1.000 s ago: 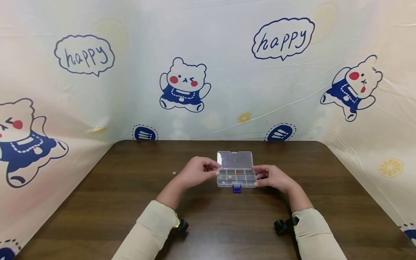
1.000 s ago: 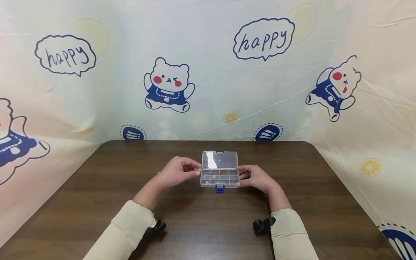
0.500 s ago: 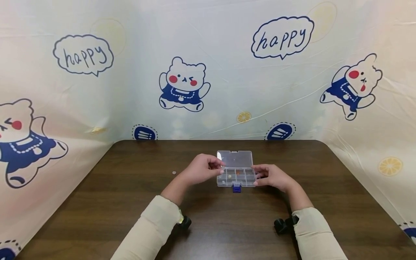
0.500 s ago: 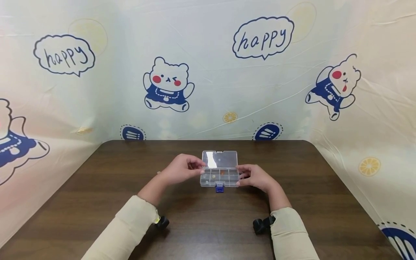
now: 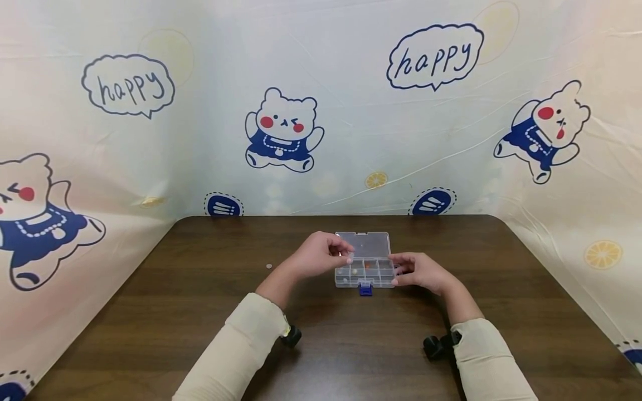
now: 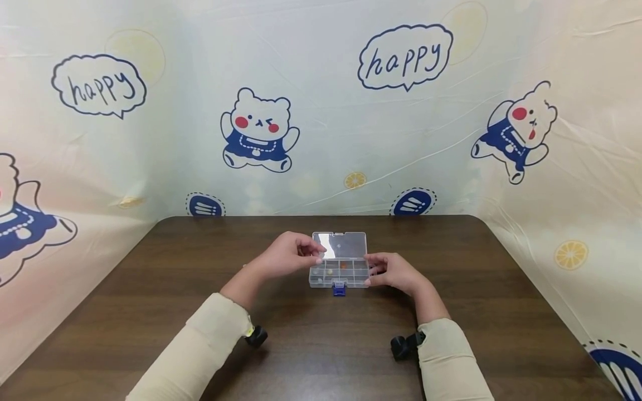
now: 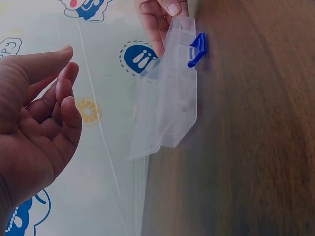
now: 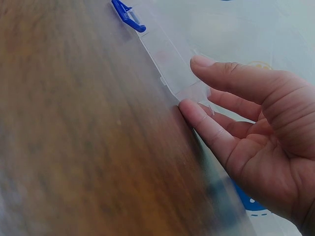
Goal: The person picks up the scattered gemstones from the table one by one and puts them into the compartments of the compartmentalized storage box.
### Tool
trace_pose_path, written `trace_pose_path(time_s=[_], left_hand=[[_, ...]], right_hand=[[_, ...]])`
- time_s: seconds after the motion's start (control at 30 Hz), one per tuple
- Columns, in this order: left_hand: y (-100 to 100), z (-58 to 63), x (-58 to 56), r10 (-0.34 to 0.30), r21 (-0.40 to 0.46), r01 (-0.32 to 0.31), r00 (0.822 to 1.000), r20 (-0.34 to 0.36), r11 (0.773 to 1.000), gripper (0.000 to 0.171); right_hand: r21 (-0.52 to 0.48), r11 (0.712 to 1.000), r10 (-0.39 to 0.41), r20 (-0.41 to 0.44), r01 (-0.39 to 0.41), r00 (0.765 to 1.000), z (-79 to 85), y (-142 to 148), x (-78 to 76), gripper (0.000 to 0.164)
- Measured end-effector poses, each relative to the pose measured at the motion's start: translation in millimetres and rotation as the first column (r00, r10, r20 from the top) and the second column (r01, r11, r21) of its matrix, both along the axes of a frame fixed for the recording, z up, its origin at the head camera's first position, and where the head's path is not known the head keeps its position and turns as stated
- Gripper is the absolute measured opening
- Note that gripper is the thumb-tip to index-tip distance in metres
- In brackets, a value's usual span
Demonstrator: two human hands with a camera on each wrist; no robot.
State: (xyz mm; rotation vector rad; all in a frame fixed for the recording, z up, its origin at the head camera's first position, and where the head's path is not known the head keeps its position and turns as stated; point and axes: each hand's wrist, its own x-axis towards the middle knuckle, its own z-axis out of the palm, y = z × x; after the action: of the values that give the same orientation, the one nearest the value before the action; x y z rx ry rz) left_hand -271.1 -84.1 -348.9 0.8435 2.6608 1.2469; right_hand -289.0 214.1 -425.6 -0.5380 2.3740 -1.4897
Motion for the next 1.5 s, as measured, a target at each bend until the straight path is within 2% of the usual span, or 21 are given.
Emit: trace_pose_path(time_s=[0.4, 0.8, 1.17, 1.5], left_hand=[[13.8, 4.3, -9.4, -0.046, -0.011, 0.046, 0.998, 0.035, 0.999, 0.017], [27.8, -3.9, -19.8, -0.084, -0.058, 0.087, 0.995, 0.050, 0.995, 0.022], [39.5, -9.5, -27.3, -0.082, -0.080, 0.091, 0.991, 0.101, 0.993, 0.016], [48.3, -23.5, -35.4, -0.094, -0.080, 0.106, 0.986, 0.139, 0.991, 0.016]], right_hand=[[0.011, 1.000, -0.013, -0.003, 0.013, 1.000, 2.6, -0.5, 1.2, 0.069], [-0.004, 1.000, 0.001, 0.004, -0.001, 1.000, 1.5, -0.3, 0.6, 0.069], [0.000, 1.000, -0.005, 0.017, 0.005, 1.000, 1.8, 0.4, 0.0, 0.069], [0.000, 1.000, 0.001, 0.013, -0.001, 1.000, 2.6, -0.2, 0.4, 0.070]])
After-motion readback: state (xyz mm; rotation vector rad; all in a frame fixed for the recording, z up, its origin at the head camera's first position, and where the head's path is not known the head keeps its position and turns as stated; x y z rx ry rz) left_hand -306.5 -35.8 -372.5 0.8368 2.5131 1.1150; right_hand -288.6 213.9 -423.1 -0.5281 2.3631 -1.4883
